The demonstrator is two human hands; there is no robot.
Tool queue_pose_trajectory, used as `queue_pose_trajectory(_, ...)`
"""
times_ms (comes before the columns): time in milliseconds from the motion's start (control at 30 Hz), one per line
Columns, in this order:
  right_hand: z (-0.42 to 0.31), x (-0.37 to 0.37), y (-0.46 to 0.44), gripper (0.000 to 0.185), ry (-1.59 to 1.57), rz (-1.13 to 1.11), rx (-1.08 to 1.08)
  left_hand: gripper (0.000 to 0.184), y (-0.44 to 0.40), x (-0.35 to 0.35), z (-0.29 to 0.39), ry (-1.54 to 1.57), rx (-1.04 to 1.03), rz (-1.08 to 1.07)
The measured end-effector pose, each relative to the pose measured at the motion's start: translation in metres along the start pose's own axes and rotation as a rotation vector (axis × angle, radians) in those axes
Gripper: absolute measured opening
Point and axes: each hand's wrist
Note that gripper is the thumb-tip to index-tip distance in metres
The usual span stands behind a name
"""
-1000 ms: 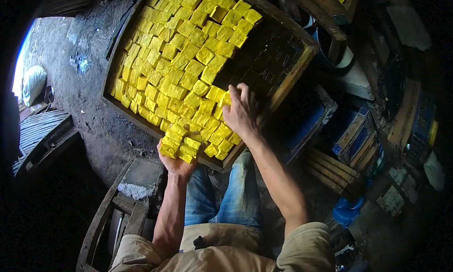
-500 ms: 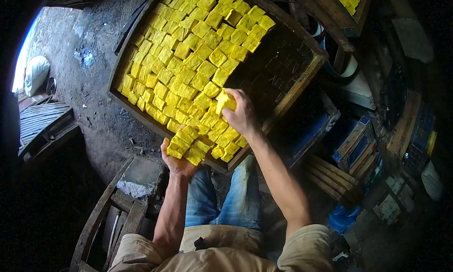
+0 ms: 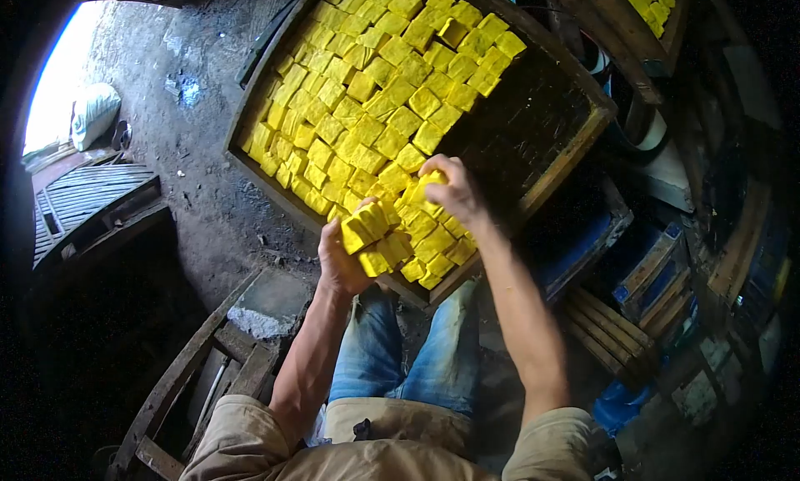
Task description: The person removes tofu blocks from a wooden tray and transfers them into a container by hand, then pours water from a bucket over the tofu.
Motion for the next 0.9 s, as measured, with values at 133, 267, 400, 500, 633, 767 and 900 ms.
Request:
queue_pose_trajectory(133,-0.061,0.01,0.041,0.046,-0.408,-0.106,0.172,0.062,-0.009,-0.022,-0.002,-0.032,0.163,0.118)
queue_pose_trajectory(267,-0.105,-0.012,0.074,0.048,-0.136,0.006,0.572,0.06,-0.01,-0.017,-0.021,0.073,0.226,0.046)
queue_pose_trajectory(400,-0.078,-0.031,0.098,0.049,0.443,-0.097,0.666,0.067,-0.015,-0.014,-0.022,0.374,0.547,-0.22)
queue_pose_trajectory(500,-0.076,-0.011,0.114,0.044,0.337,-0.104,0.539,0.062,0.003,-0.015,-0.031,0.186,0.447,0.016)
queue_pose_trajectory(633,-0.004,0.009,0.117,0.043,0.846,0.463,0.166,0.061,0.019,0.003,-0.032,0.167,0.414,0.003)
queue_pose_trajectory(767,0.048,-0.028,0.13,0.046,1.062,0.438,0.0,0.061,0.026,0.013,-0.029,0.208,0.302,0.076)
queue_pose_trajectory(900,0.033,-0.022,0.133,0.029,0.86,0.518,0.039,0.062,0.033,0.012,-0.011,0.181,0.263,0.049)
Point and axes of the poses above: each hand's wrist, its own y-axis away from the middle knuckle, its own x-axis out of the back of the hand, z = x × y, and after that the axes turned 4 degrees about -x, right-handed
